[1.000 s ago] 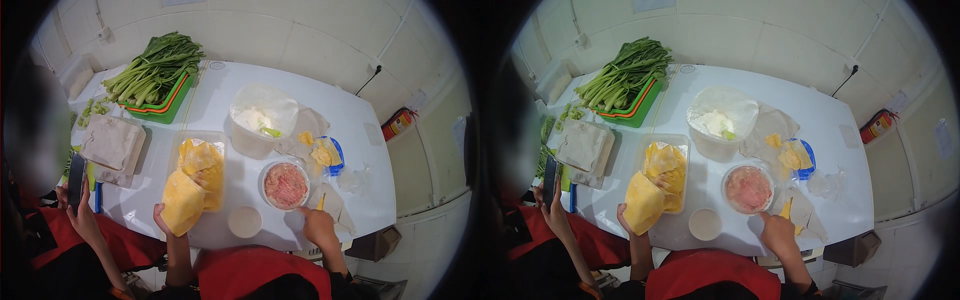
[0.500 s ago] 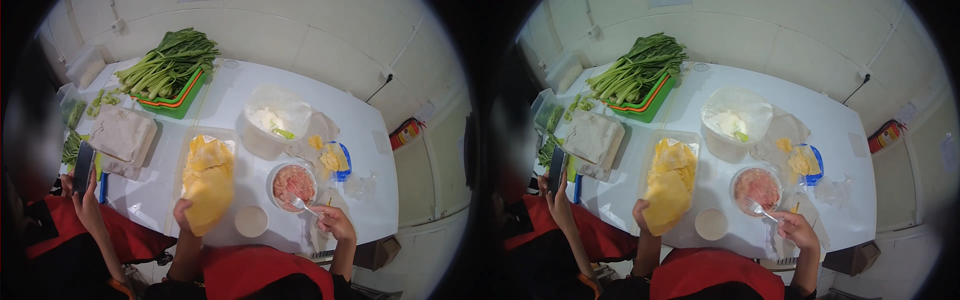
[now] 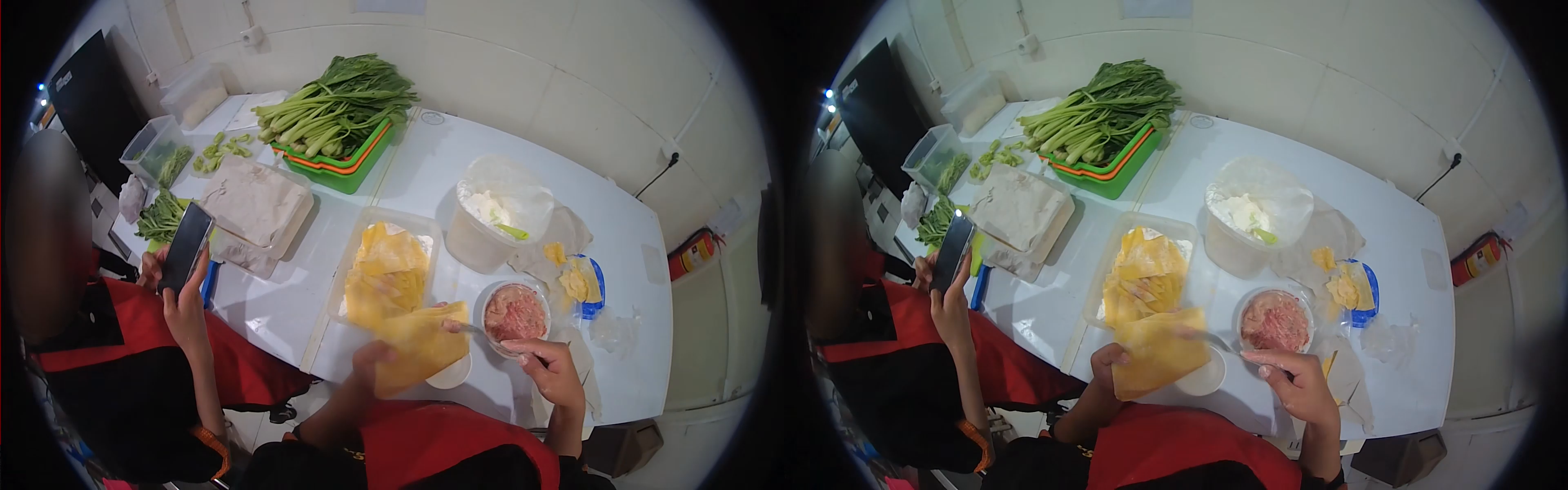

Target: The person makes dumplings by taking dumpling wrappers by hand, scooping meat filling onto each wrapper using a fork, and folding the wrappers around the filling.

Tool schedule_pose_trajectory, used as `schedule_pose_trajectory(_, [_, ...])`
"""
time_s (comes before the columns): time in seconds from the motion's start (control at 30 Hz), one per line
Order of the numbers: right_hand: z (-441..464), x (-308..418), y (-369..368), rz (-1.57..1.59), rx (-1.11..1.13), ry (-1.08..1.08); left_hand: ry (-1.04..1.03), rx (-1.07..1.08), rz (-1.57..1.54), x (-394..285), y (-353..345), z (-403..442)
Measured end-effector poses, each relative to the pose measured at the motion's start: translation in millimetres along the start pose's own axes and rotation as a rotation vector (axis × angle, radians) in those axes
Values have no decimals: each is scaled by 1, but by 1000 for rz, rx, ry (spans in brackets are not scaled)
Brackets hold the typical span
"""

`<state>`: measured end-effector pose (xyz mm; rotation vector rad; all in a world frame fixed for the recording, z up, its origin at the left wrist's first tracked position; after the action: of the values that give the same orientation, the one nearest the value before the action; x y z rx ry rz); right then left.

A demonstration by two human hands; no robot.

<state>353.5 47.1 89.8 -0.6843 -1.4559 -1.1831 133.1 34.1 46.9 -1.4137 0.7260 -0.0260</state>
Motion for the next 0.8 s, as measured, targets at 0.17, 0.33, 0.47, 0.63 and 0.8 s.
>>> schedule_pose_trajectory(0.17, [8,28,9,-338,37,221,135,-64,-62,11,6,-9])
schedule_pose_trajectory(0.33, [13,43,19,-530,142,292,189,18,-114,13,-3,-8])
schedule_pose_trajectory(0.47, [11,38,34,-444,133,203,151,24,-199,8,-3,-8])
schedule_pose_trajectory(0.63, [-8,-20,58,172,-364,-48,10,-45,-349,7,13,1])
schedule_pose_trajectory(0.8, [2,-45,-9,294,-298,-296,0,-25,-292,16,10,11])
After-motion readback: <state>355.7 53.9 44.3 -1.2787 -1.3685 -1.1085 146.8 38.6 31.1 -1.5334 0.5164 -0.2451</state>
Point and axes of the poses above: each hand's wrist, its own z-axis towards the middle knuckle, its own y-axis out of the back of the hand, x = y × z, the point moved 5 cm from there along z, towards the middle knuckle, and after that the axes turned 3 degrees about z, right-handed, at the moved point
